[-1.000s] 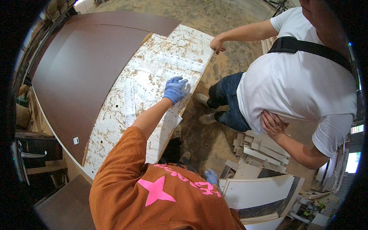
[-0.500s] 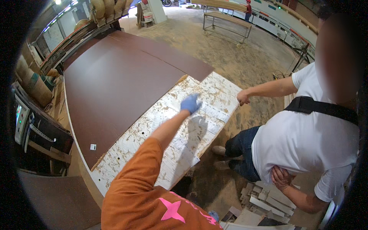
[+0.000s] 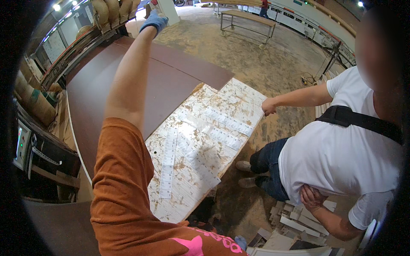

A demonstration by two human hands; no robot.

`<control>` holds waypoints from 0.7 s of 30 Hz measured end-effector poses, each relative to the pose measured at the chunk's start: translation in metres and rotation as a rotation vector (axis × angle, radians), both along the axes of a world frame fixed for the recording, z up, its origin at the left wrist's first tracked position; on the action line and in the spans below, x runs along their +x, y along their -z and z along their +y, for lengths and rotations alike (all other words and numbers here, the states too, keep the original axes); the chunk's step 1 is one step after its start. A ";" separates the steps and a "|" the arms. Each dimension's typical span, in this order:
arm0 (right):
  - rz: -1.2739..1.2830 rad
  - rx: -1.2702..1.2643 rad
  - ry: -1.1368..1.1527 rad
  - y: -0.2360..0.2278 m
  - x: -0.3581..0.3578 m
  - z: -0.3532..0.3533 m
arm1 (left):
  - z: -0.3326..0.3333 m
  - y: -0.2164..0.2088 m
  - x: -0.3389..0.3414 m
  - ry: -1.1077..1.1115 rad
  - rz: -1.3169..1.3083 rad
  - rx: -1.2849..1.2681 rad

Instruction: The person walks through a woodworking shop, picks up printed labels from a control panel, and arranges them on a workbench. They then pick up a white wooden panel, place it on a stack, and continue arranging labels on the workbench while another person stands nearby.

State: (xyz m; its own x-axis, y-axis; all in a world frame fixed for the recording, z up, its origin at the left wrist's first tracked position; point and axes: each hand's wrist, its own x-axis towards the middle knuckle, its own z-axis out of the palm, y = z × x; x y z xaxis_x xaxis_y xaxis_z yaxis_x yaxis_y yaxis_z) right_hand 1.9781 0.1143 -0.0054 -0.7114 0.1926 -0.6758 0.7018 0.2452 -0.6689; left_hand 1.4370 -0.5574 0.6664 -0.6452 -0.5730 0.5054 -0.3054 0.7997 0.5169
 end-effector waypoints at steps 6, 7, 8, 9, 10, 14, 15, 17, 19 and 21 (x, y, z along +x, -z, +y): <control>0.025 -0.114 0.059 0.019 0.065 0.045 | -0.023 0.025 -0.004 0.244 0.244 -0.183; -0.014 -0.061 -0.036 -0.005 0.054 0.039 | -0.001 0.034 0.009 0.206 0.174 -0.177; -0.042 -0.018 -0.144 -0.024 0.032 0.032 | 0.014 0.040 0.021 0.156 0.118 -0.186; 0.064 -0.005 0.019 -0.047 0.039 0.010 | 0.000 0.083 0.020 0.224 0.067 -0.348; 0.051 0.003 -0.019 -0.058 0.034 0.009 | -0.022 0.129 0.027 0.281 0.027 -0.509; 0.071 0.088 -0.046 -0.045 0.054 0.002 | 0.112 0.281 0.088 0.341 -0.490 -0.196; 0.089 0.112 -0.073 -0.042 0.058 0.001 | 0.135 0.320 0.102 0.475 -0.493 -0.157; -0.013 0.140 -0.156 -0.057 0.048 -0.005 | 0.177 0.377 0.145 0.557 -0.559 0.001; -0.048 0.107 -0.124 -0.069 0.046 -0.015 | 0.219 0.416 0.173 0.603 -0.588 -0.072; -0.018 0.013 0.015 -0.067 0.056 -0.015 | 0.257 0.424 0.193 0.635 -0.608 -0.102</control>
State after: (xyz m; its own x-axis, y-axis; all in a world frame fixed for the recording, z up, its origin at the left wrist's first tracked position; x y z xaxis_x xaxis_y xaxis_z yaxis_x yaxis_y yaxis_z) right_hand 2.0337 0.0988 0.0615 -0.6964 0.2120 -0.6856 0.7171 0.2432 -0.6531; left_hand 1.6295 -0.3003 0.2424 -0.9999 0.0138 0.0004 0.0132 0.9451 0.3264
